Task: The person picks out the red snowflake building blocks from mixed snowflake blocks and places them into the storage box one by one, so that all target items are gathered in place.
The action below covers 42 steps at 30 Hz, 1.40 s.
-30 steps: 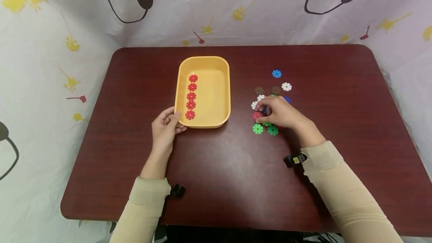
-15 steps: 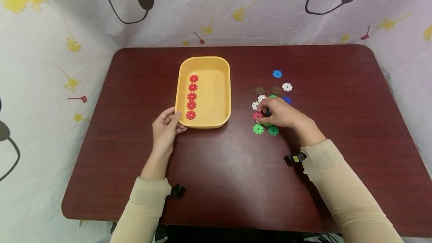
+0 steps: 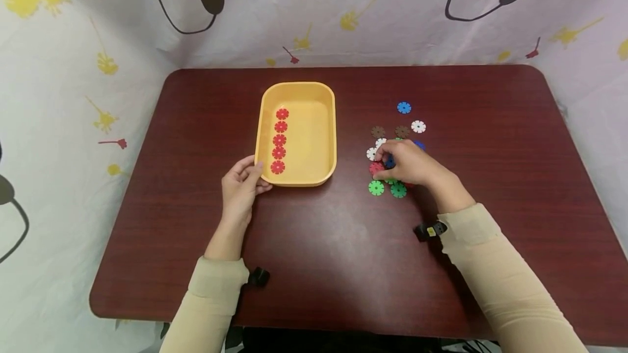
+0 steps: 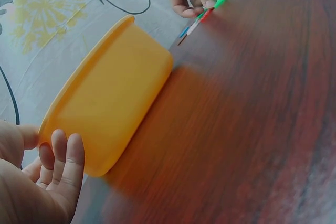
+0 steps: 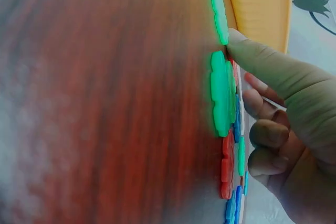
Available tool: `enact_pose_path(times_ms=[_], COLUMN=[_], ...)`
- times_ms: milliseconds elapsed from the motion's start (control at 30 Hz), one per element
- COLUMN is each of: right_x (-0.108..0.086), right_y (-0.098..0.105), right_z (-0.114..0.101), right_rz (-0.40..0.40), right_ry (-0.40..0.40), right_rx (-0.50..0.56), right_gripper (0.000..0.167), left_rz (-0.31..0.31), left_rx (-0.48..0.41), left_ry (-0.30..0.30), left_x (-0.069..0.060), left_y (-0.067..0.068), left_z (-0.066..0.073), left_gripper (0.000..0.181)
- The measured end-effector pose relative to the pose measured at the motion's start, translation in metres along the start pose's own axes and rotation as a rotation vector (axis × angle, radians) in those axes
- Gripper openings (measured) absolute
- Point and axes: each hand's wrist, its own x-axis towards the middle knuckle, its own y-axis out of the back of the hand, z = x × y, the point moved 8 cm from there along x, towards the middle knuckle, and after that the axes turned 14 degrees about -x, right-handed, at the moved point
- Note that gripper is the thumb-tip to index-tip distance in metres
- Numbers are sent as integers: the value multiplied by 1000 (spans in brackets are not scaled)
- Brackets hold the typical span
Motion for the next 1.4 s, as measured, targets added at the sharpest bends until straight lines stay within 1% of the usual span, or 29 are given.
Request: enact_pose_path(times_ms=[200, 567, 733, 867, 1033, 1233, 1400], right_x=[1, 0, 1, 3, 2, 0, -2], right_y=[-4, -5, -6, -6, -4, -4, -3], right_z=[5, 1, 1, 2, 2, 2, 3], right_rz=[-64, -71, -109, -132, -113, -72, -68], right_ry=[-39, -27, -32, -52, -63, -40, -22], right_rx=[9, 24, 40, 51, 46, 33, 52], right_gripper=[29, 30, 29, 30, 34, 35, 45], left_rz=[4, 8, 10, 10, 7, 4, 1], left_rx=[7, 27, 33, 33, 31, 25, 18], left_ry=[6, 14, 12, 12, 10, 0, -1], left_x=[0, -1, -1, 0, 0, 0, 0], left_y=[0, 2, 3, 2, 2, 2, 1], left_z=[0, -1, -1, -1, -2, -1, -2], left_gripper=[36, 35, 36, 36, 36, 35, 35])
